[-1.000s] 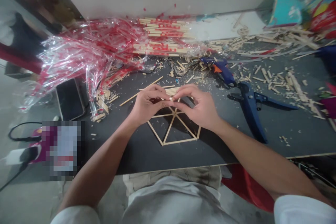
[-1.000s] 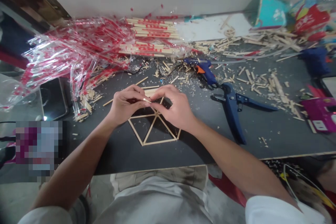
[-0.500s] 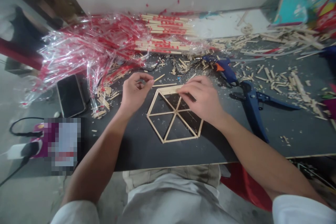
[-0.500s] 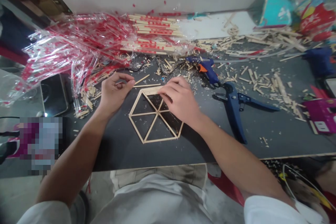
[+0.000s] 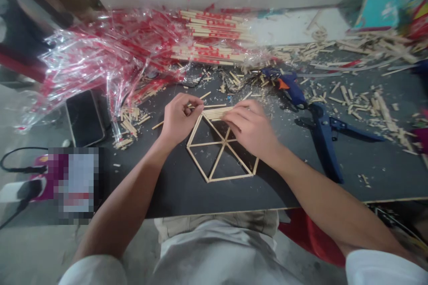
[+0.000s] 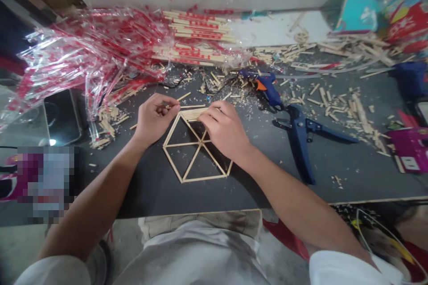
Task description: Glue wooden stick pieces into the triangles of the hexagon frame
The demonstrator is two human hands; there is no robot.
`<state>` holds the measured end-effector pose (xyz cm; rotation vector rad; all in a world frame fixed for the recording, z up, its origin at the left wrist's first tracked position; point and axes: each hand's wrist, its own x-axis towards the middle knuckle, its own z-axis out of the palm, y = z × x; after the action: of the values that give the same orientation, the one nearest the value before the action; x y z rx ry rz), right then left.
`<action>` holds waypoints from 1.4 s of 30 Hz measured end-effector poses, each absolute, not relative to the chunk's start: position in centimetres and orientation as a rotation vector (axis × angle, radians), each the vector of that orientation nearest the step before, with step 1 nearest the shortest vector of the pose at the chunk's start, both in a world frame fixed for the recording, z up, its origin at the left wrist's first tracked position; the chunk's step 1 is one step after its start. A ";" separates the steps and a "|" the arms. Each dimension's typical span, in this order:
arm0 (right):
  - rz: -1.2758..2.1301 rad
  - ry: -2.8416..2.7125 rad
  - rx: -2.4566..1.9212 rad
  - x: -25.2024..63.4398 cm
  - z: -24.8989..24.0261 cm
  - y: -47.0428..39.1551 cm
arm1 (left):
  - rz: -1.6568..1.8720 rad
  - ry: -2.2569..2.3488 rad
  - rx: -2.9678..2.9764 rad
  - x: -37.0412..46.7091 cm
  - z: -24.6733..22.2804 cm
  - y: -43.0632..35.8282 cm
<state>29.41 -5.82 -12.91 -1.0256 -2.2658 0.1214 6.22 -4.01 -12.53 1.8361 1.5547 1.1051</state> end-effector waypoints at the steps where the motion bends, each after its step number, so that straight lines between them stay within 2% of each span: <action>1: 0.116 -2.271 -1.020 29.4 -13.0 -5.8 | 1.104 1.553 1.842 6.2 -12.6 -4.0; 42: 0.140 -2.302 -1.086 28.6 -12.7 -5.8 | 1.021 1.547 1.934 6.7 -12.2 -4.2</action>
<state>28.56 -5.85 -12.70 -1.0862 -2.3020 0.1403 6.65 -4.20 -12.20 1.9337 1.5465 1.0210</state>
